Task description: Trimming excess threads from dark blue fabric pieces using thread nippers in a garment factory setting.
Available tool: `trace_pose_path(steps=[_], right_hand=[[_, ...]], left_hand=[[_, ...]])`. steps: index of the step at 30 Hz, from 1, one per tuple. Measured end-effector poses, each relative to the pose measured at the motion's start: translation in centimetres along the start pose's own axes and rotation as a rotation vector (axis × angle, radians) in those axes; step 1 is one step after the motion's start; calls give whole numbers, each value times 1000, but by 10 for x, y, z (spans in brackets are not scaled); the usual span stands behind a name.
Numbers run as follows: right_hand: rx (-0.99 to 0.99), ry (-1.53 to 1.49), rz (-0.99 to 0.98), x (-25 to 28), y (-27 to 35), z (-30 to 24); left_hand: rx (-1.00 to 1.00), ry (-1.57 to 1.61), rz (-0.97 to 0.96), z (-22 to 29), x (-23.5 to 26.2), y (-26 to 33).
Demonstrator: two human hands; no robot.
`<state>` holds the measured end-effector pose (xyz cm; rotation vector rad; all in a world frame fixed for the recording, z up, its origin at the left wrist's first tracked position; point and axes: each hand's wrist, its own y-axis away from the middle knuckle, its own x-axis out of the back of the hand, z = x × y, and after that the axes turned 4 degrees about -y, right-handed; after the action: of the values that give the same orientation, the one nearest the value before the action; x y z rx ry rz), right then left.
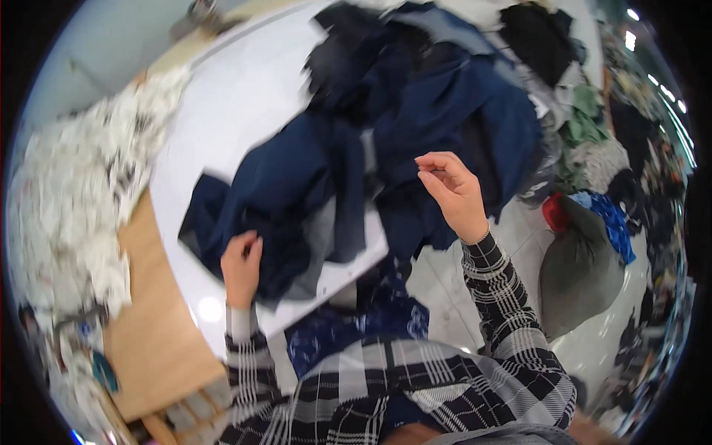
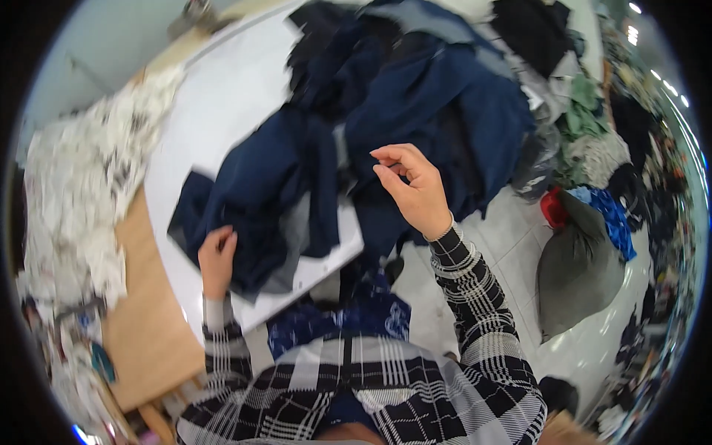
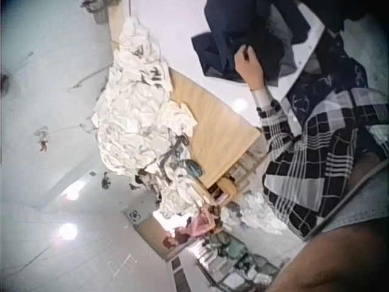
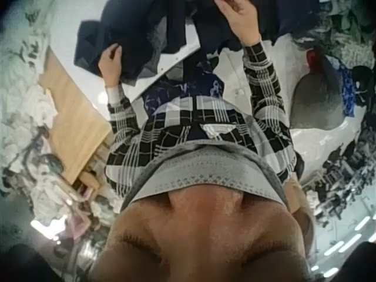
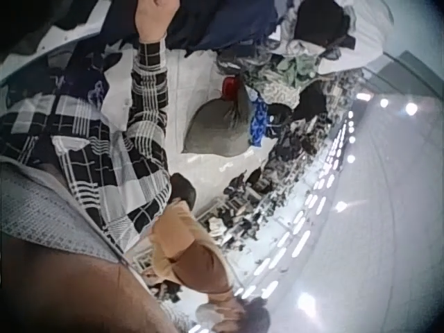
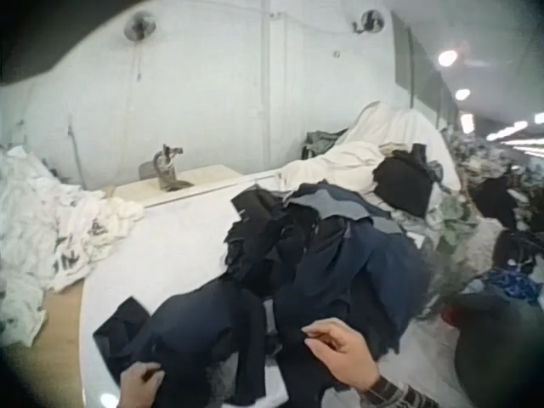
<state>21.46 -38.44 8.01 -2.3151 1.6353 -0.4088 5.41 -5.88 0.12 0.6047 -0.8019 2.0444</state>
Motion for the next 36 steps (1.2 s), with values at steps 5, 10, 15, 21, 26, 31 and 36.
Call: trace_pose_path(steps=[5,10,15,21,26,31,36], right_hand=[[-185,-290,-321,-68,59,8],[65,-970,-905,-105,71,-73],[190,-1408,-865,-131,98,-113],[99,-1532,-957,-154,105,-127],[43,-1634,-1041,-162,104,-134],[116,-1582,-1001,-160,104,-136],[3,-1726,-973,-159,107,-136]], left_hand=[[133,1,18,-18,-3,25],[272,47,6,-43,-7,69],[293,120,-46,-36,-13,87],[305,171,-53,-33,-15,100],[305,192,-54,-33,-16,104],[288,181,-32,-37,-16,108],[205,-128,-33,-52,-25,109]])
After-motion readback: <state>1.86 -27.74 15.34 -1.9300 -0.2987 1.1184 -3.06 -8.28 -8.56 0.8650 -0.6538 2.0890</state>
